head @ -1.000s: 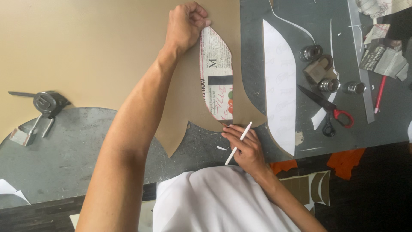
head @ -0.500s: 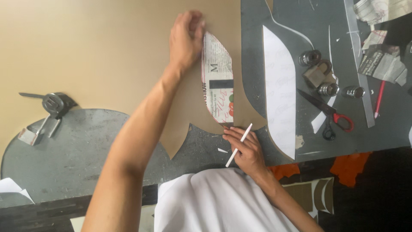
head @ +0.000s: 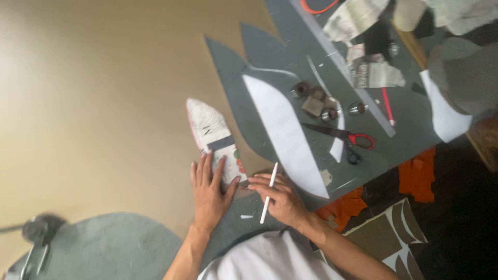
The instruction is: The person uses shears to cut a white paper template along a curved edge while holding it in place with a padlock and small weights. After cutting, the person places newspaper pieces onto the template and smooths them down.
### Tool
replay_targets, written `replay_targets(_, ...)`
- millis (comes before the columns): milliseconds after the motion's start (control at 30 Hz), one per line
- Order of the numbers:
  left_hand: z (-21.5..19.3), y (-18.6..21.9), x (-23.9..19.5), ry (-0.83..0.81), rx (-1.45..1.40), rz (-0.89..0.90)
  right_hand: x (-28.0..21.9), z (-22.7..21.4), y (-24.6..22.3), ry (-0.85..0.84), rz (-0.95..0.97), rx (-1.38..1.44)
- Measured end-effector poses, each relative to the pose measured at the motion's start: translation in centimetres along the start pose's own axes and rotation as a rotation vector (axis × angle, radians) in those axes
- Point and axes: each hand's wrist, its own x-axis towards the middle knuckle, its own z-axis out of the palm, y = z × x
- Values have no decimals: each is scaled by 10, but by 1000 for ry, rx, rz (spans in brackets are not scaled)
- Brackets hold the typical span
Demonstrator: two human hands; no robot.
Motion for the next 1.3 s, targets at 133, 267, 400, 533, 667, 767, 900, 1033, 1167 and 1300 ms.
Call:
replay_targets(133,9,-2,16,-33,34,18,21,-55,49,232,86,-67)
replay_targets(267,26,1,47,-56,40,68,47,-129,118,482,304,-112)
replay_targets(400,47,7,80,-73,33,105,76,-182,187,512,420,-283)
replay_targets(533,56,15,104,-89,52,131,91,-195,234,455,516,-419)
replay_targets(667,46,25,103,-70,-18,98,95,-199,245,359,598,-430)
replay_targets(767,31,39,92,-19,-81,60,97,-205,220,474,457,-511)
replay_targets(900,21,61,77,29,-262,-38,98,-198,154,587,445,-127)
replay_targets(1033,34,77,64,-28,-721,-209,78,-156,79,424,495,457)
replay_targets(1167,48,71,60,-188,-1272,-553,61,-101,37,293,495,860)
replay_targets(1300,46,57,53,-117,-1379,-501,42,-70,26,245,535,972)
